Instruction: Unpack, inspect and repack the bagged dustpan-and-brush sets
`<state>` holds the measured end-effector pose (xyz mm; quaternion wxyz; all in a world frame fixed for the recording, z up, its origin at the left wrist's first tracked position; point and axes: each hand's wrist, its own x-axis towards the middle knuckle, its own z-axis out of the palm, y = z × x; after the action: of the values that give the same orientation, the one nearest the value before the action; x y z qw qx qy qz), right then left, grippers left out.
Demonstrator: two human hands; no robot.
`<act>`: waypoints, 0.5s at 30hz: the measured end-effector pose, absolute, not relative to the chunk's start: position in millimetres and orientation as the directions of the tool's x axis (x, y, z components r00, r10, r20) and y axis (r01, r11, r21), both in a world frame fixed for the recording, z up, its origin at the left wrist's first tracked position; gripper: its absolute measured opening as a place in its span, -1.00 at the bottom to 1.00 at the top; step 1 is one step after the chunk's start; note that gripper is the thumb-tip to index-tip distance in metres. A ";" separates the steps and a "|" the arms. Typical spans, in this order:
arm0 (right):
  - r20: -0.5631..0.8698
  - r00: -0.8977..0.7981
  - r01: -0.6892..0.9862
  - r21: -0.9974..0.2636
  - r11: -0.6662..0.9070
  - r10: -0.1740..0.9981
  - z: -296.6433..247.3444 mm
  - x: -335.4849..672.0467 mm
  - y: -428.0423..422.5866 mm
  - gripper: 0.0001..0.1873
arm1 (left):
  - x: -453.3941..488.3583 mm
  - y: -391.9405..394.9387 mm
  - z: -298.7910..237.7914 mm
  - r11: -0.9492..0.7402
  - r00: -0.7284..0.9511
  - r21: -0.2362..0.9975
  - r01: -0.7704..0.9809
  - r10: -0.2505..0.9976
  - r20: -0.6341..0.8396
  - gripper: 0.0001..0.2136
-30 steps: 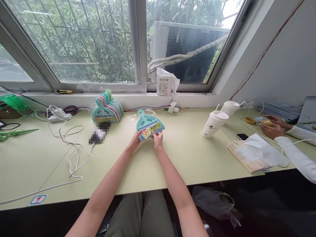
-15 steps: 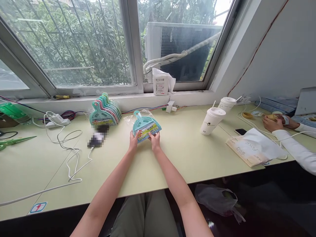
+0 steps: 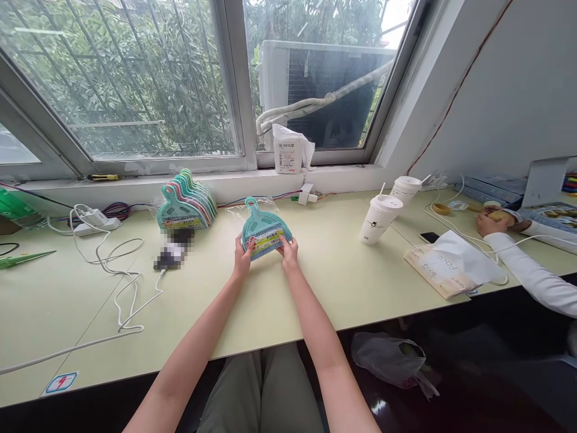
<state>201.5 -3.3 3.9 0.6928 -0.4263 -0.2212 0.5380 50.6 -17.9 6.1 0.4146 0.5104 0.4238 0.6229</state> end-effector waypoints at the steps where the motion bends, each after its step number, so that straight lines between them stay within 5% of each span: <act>1: -0.161 0.325 -0.553 -0.832 0.050 0.932 3.0 202.5 -2.8 -0.66 | 51.2 -19.5 7.1 -0.296 -0.129 0.952 -0.078 0.950 0.285 -0.47; 15: -0.263 0.395 -0.579 -0.815 0.017 0.880 9.0 205.1 -4.2 -0.66 | 60.3 -35.1 14.6 -0.342 -0.079 0.939 0.025 0.936 0.343 -0.48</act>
<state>205.1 -4.2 9.0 0.6945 -0.4641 -0.1621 0.5254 60.3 -35.1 14.6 0.3814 0.5611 0.4284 0.5969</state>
